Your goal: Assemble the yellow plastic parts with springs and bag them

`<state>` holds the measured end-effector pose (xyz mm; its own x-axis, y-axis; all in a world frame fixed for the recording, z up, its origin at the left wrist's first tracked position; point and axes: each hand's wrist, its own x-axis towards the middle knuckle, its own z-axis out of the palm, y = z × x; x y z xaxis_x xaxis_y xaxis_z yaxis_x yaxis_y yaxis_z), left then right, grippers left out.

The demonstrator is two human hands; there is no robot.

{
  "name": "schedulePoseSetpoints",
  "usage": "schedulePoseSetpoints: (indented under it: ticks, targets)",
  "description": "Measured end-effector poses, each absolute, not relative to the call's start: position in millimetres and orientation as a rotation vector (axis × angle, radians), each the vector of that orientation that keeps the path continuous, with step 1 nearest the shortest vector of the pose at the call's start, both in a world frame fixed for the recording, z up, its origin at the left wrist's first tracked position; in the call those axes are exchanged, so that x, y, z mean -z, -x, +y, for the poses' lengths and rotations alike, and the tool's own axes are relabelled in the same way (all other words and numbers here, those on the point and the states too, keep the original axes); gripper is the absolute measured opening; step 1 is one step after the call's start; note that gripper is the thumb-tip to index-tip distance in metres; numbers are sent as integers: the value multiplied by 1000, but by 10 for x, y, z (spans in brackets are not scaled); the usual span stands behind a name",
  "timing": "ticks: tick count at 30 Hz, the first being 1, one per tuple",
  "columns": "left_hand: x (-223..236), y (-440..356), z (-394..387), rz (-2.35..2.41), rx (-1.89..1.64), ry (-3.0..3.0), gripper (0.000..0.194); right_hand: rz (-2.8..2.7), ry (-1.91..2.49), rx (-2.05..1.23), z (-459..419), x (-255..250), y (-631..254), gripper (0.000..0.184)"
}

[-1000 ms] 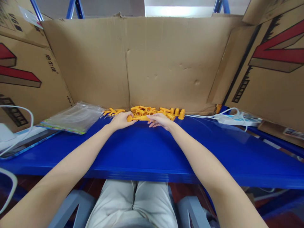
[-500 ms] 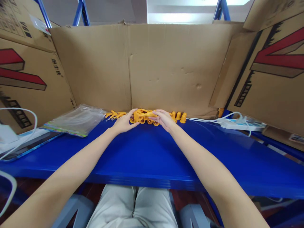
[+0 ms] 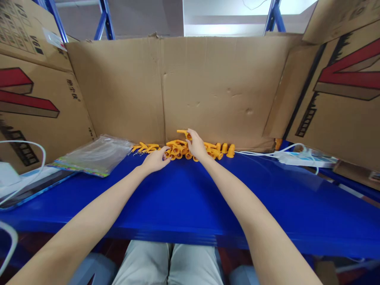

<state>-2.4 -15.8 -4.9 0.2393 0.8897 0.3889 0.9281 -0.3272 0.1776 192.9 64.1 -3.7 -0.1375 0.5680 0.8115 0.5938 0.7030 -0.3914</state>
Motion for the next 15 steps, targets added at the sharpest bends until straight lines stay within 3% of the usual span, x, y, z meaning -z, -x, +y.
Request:
schedulePoseSetpoints:
  ticks: [6,10,15]
  targets:
    - [65,18,-137,-1765,584,2417,39,-2089,966,216,686,92,-1759,46]
    - [74,15,-125,-1753,580,2422,37,-2271,1209,304,579,75,-1727,41]
    - [83,22,-109,-1730,568,2457,35,-2322,1330,237,578,-66,-1810,49]
